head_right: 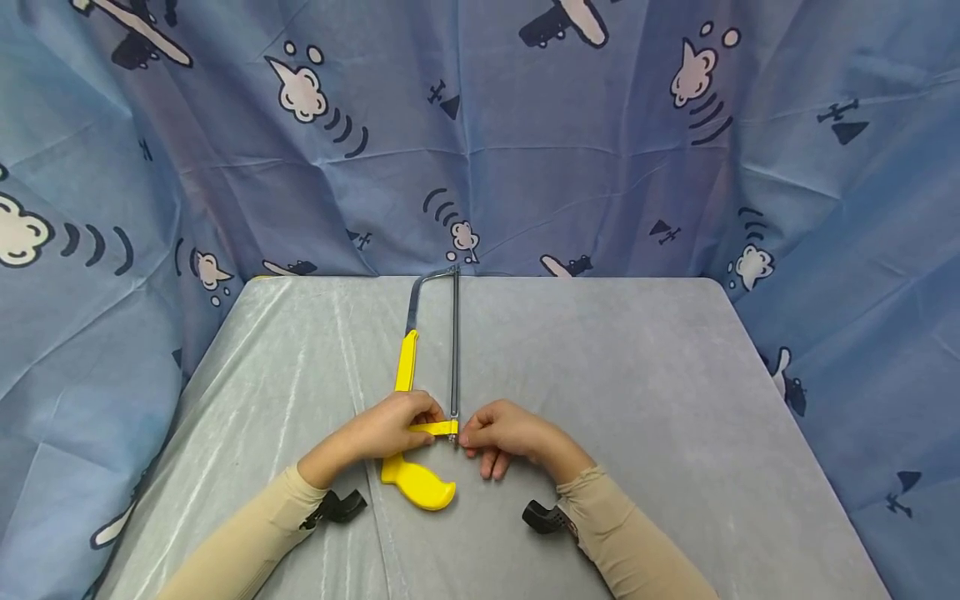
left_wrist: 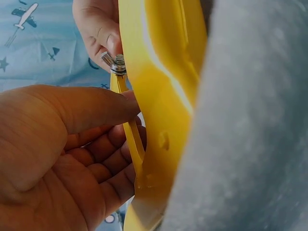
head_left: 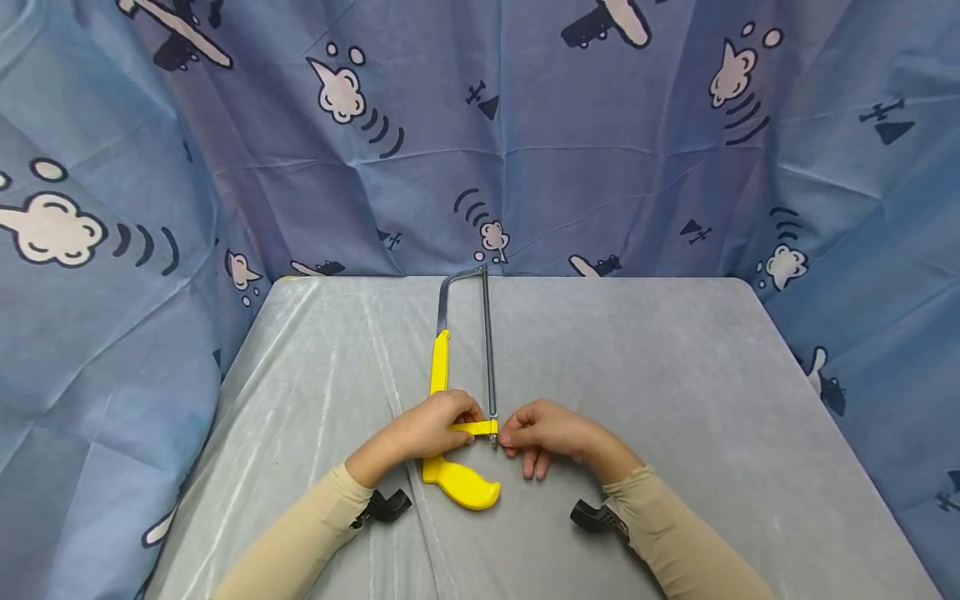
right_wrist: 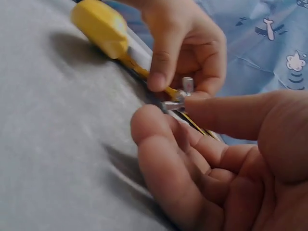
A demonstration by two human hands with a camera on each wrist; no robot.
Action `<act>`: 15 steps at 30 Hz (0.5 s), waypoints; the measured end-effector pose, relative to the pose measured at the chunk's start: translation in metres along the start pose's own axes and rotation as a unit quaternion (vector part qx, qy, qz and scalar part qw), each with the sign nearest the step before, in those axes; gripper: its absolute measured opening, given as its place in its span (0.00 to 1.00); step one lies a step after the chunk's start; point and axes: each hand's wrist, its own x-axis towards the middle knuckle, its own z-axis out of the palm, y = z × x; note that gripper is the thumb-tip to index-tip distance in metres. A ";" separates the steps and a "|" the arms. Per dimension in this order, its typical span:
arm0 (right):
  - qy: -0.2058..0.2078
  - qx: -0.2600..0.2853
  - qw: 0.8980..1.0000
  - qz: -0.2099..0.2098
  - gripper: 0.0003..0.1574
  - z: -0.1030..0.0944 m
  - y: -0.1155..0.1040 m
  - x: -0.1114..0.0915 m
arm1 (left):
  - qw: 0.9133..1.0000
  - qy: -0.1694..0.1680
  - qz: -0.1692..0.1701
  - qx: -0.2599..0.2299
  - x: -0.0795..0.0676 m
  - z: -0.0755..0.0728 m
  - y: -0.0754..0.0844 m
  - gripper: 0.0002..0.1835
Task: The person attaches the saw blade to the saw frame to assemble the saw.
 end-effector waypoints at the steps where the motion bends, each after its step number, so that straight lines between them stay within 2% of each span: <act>1: 0.006 -0.007 1.000 0.000 0.18 0.002 0.001 0.001 | 1.000 0.000 0.000 0.000 0.000 0.000 0.000 0.10; 7: 0.012 -0.024 1.000 0.000 0.18 0.007 0.002 0.003 | 1.000 0.001 0.000 0.001 0.000 0.000 0.000 0.09; 15: 0.004 -0.023 1.000 -0.003 0.15 0.003 0.000 0.001 | 1.000 0.000 -0.004 0.006 0.001 0.001 -0.001 0.09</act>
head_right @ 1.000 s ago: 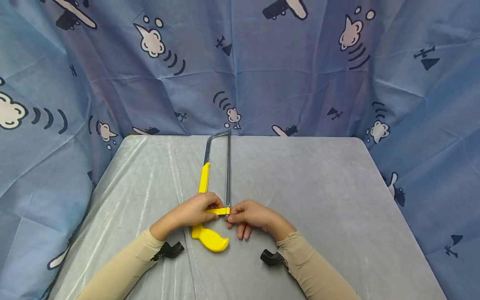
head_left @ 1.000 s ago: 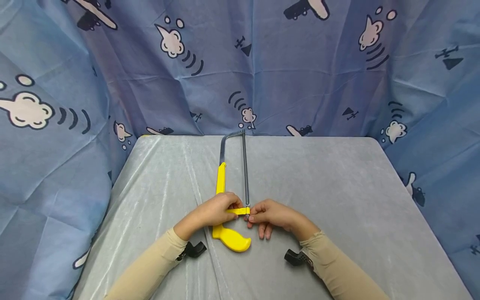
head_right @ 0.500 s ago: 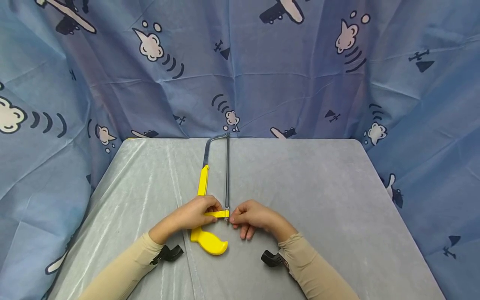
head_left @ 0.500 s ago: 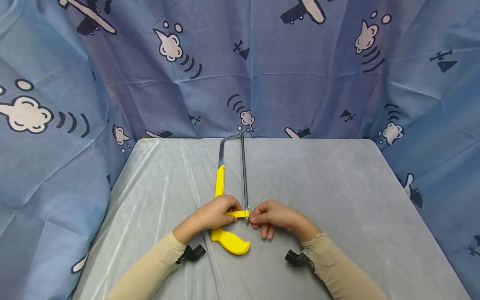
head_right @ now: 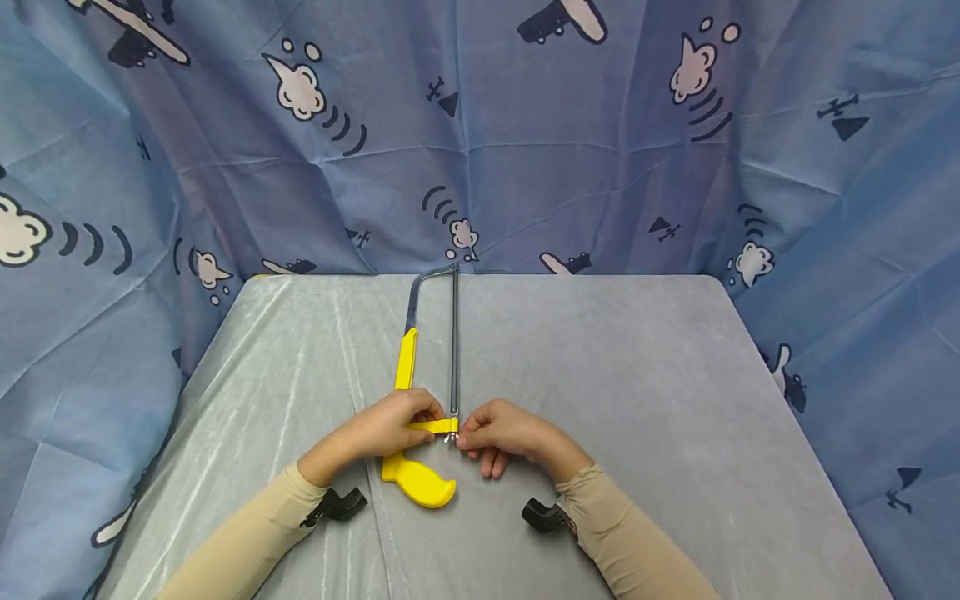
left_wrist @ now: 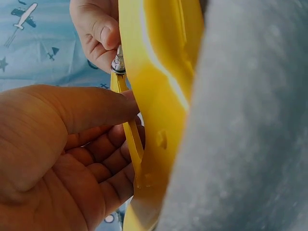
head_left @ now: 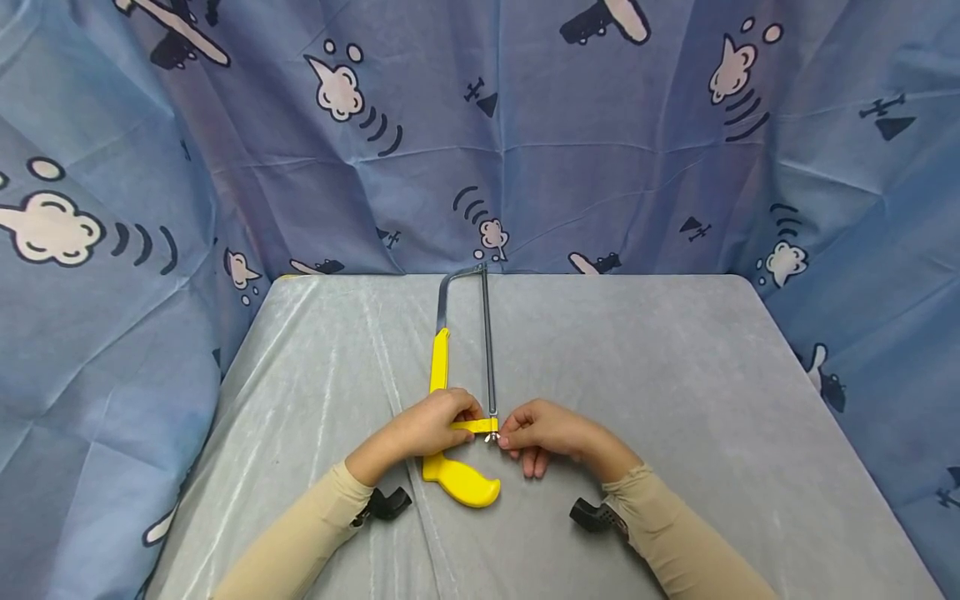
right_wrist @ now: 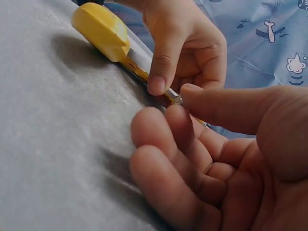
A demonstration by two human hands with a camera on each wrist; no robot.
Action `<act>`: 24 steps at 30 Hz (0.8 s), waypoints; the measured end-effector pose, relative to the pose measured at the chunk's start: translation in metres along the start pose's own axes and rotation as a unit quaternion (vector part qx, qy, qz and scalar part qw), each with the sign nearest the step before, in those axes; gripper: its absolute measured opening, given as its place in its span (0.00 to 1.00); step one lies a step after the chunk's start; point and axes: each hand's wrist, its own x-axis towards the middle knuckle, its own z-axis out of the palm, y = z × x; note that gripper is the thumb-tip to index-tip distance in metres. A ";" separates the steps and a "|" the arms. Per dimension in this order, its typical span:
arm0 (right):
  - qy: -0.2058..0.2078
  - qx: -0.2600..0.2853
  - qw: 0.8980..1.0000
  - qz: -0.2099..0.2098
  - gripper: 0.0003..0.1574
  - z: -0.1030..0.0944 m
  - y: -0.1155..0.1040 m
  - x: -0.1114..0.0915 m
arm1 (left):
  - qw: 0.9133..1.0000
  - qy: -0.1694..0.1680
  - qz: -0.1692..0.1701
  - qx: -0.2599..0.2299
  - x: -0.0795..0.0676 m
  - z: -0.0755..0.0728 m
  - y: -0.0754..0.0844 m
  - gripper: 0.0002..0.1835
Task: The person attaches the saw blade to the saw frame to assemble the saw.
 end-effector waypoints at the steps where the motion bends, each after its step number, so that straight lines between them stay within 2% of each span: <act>1: -0.004 0.002 1.000 0.000 0.15 -0.001 0.000 0.000 | 1.000 0.000 0.000 0.001 0.000 0.000 0.000 0.09; 8: -0.028 0.012 1.000 -0.005 0.15 -0.005 -0.001 -0.002 | 1.000 0.004 0.006 0.005 0.000 0.000 0.000 0.09; 12: -0.018 0.004 1.000 -0.006 0.16 -0.002 -0.001 -0.001 | 1.000 -0.002 0.001 0.002 0.000 -0.001 0.000 0.09; 17: 0.004 -0.034 0.999 -0.016 0.18 0.004 0.000 0.000 | 1.000 0.001 0.002 -0.002 0.001 -0.002 0.002 0.09; 24: 0.004 -0.047 0.999 -0.015 0.19 0.009 -0.001 -0.001 | 1.000 0.000 -0.004 -0.010 -0.001 -0.001 0.003 0.08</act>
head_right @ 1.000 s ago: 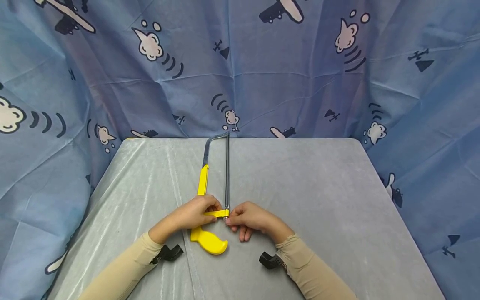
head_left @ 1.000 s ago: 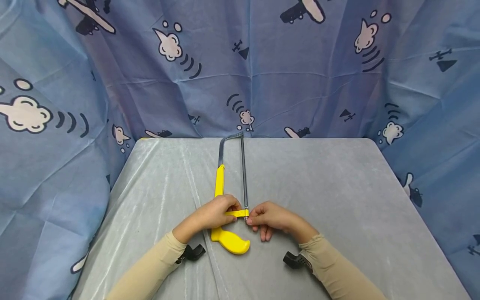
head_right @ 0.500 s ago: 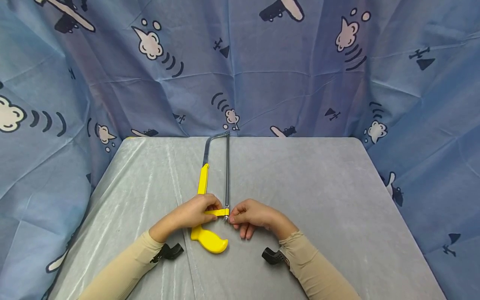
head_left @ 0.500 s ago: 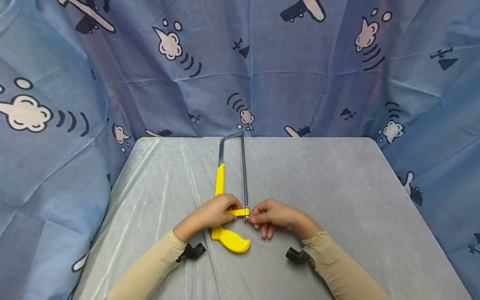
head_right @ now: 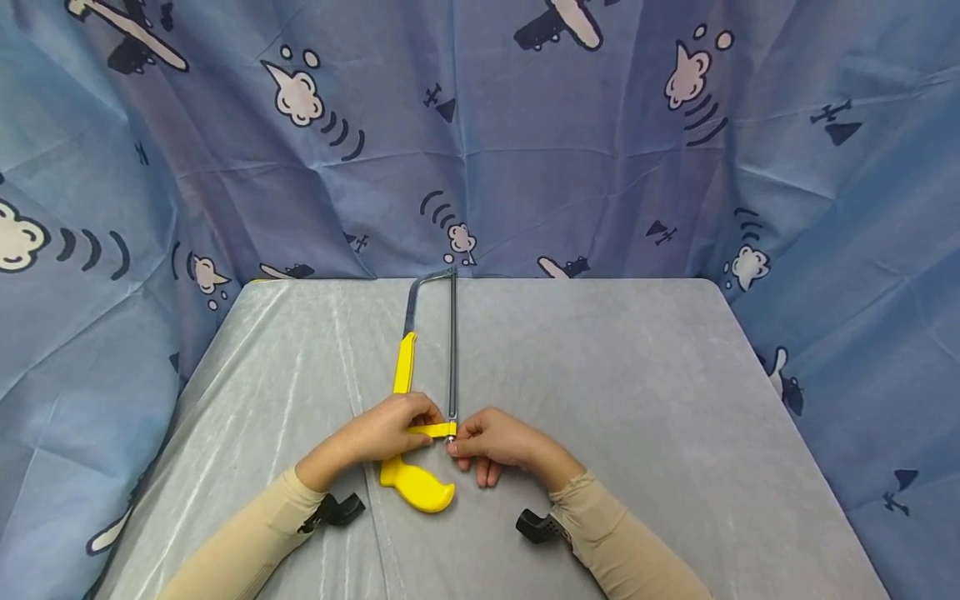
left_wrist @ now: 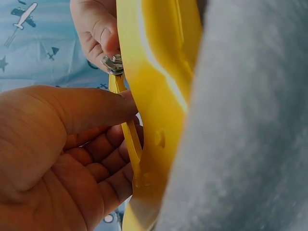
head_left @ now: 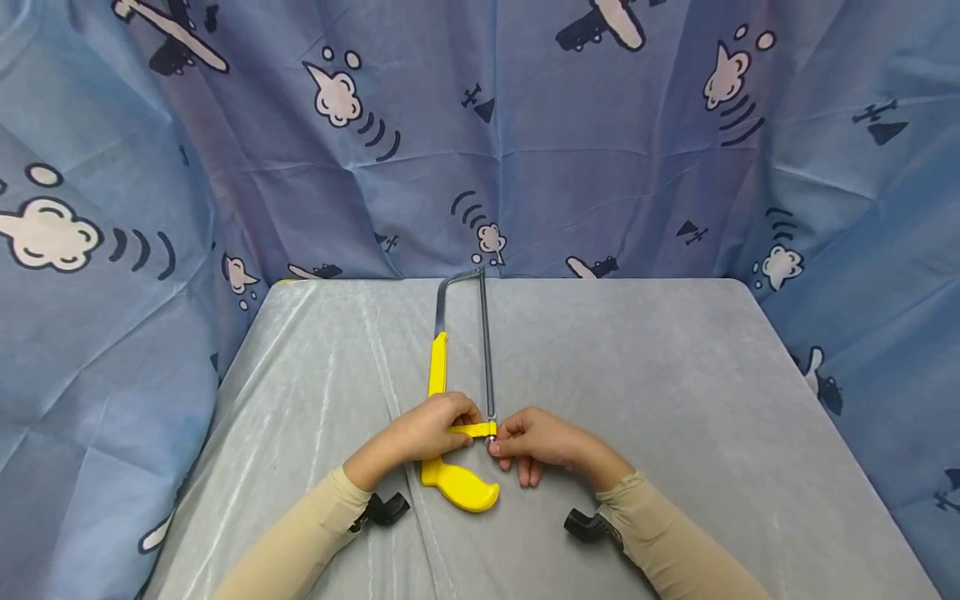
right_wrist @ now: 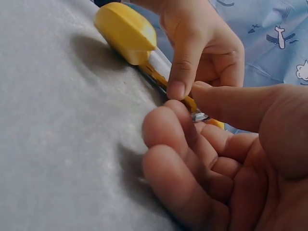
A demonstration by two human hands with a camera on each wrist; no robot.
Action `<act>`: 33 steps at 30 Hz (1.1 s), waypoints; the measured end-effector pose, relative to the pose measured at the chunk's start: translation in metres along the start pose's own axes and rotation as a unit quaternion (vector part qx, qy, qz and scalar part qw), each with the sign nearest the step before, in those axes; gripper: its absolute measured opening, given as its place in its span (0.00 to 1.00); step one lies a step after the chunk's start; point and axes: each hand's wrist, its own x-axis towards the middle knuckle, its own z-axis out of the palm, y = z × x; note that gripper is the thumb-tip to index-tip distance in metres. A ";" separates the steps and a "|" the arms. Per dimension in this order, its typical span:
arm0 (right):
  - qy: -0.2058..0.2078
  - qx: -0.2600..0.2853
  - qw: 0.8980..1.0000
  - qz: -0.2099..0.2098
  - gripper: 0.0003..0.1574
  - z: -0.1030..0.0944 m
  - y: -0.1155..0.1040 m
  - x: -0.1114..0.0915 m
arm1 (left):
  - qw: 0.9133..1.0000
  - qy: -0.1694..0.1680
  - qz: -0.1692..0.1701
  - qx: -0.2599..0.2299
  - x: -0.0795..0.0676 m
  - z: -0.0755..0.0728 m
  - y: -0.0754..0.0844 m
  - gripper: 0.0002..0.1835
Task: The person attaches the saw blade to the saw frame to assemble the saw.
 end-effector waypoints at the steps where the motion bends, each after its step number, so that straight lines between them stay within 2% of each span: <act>1: 0.000 0.002 1.000 0.002 0.19 0.000 0.000 -0.001 | 1.000 -0.001 -0.001 -0.001 -0.001 0.001 0.000 0.08; 6: -0.004 0.015 1.000 0.007 0.20 -0.001 0.002 -0.005 | 1.000 -0.003 -0.001 -0.008 -0.004 0.004 0.000 0.08; 13: -0.015 0.034 0.999 0.005 0.15 -0.001 0.009 -0.006 | 1.000 -0.003 -0.005 -0.013 -0.008 0.010 0.000 0.08; 19: -0.016 0.030 0.999 0.014 0.21 0.010 0.013 -0.005 | 1.000 -0.001 -0.003 -0.016 -0.011 0.013 0.000 0.08; 24: 0.003 0.025 1.000 0.016 0.22 0.014 0.010 -0.004 | 1.000 0.002 0.000 -0.016 -0.010 0.012 0.001 0.09; 28: 0.009 0.024 1.000 0.013 0.22 0.010 0.005 -0.005 | 1.000 0.005 0.004 -0.005 -0.007 0.010 -0.001 0.09; 33: 0.022 0.017 1.000 0.010 0.15 0.002 -0.001 -0.006 | 1.000 0.008 0.008 0.001 -0.002 0.003 0.001 0.09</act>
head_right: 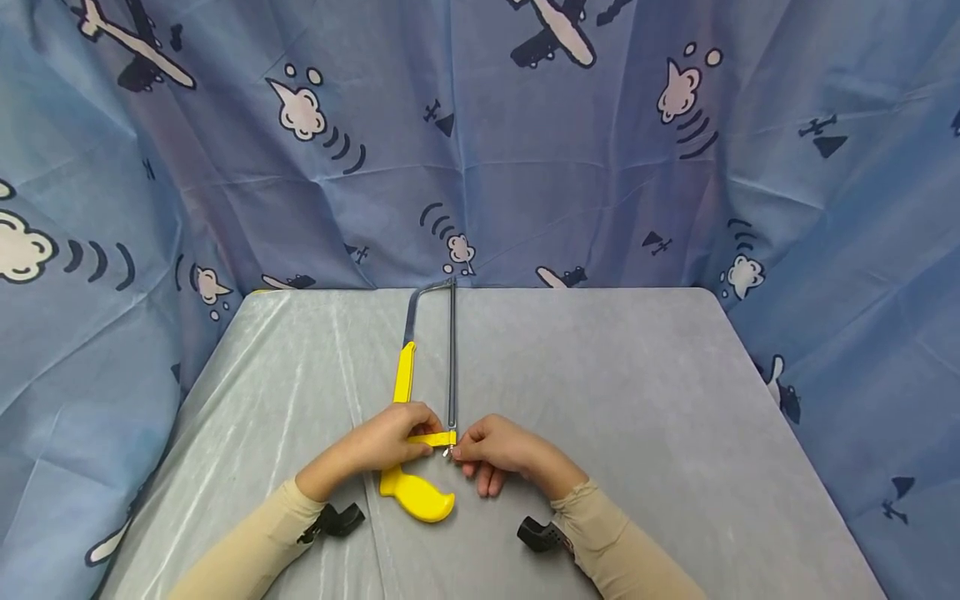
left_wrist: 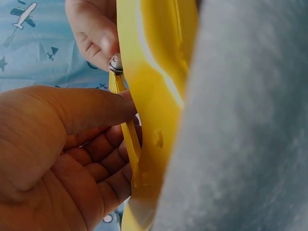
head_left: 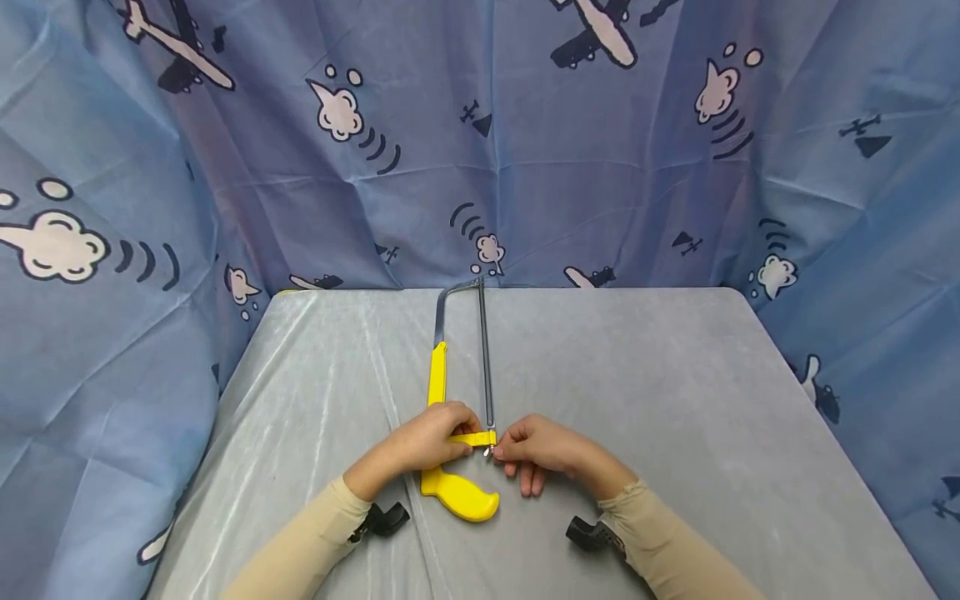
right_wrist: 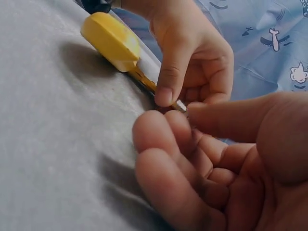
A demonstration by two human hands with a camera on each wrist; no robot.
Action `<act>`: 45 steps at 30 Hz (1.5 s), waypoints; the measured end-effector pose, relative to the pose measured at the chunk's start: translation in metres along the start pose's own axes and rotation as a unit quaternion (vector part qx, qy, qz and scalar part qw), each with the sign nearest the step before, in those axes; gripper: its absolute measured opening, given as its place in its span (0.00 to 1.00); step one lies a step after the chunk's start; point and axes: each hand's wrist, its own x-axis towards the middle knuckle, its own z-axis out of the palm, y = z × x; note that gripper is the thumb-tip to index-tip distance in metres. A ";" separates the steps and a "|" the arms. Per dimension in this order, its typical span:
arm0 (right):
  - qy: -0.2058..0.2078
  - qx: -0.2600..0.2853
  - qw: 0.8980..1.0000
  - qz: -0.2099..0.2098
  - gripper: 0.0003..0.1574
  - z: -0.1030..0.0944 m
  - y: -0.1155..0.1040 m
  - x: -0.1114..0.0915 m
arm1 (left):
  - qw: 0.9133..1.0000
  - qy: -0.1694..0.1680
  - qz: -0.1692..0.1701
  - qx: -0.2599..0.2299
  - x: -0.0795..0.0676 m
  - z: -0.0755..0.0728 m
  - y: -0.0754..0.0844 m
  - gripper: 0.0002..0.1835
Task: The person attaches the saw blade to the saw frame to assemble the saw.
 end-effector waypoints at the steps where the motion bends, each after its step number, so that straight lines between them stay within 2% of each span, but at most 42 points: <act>1: 0.003 -0.004 1.000 0.000 0.14 -0.001 -0.001 0.000 | 1.000 0.000 0.001 0.000 0.000 -0.001 0.000 0.09; 6: 0.019 -0.035 0.999 -0.003 0.08 0.000 -0.003 0.000 | 1.000 0.002 0.005 0.003 0.001 -0.003 0.001 0.09; 8: 0.015 -0.037 0.999 -0.002 0.10 0.000 -0.003 0.000 | 1.000 0.001 0.004 0.003 0.001 -0.003 0.000 0.09; 13: -0.012 -0.009 1.000 0.005 0.19 0.000 -0.002 0.000 | 1.000 -0.001 0.003 0.003 0.001 -0.002 -0.001 0.09; 17: -0.020 0.006 1.000 0.008 0.14 0.002 -0.002 0.000 | 1.000 0.000 0.008 0.001 0.002 -0.001 -0.002 0.09; 24: 0.016 -0.023 1.000 0.005 0.08 0.006 -0.003 0.001 | 1.000 -0.003 0.003 0.001 0.001 -0.002 -0.001 0.09; 27: 0.017 -0.023 1.000 0.003 0.12 0.005 -0.004 0.000 | 1.000 -0.002 0.005 0.001 0.002 -0.001 -0.001 0.09; 31: -0.005 -0.004 1.000 0.005 0.19 0.004 -0.004 0.000 | 1.000 -0.001 0.007 0.003 0.002 -0.001 -0.001 0.09; 36: -0.012 0.023 1.000 0.008 0.13 0.004 -0.004 0.001 | 1.000 0.000 0.005 0.003 0.002 -0.001 -0.001 0.09; 42: 0.016 -0.015 1.000 -0.003 0.08 0.006 -0.004 0.001 | 1.000 0.001 0.005 0.002 0.001 -0.001 -0.001 0.09; 45: 0.018 -0.021 1.000 -0.003 0.13 0.006 -0.005 0.000 | 1.000 0.002 0.008 0.004 0.001 -0.001 -0.001 0.09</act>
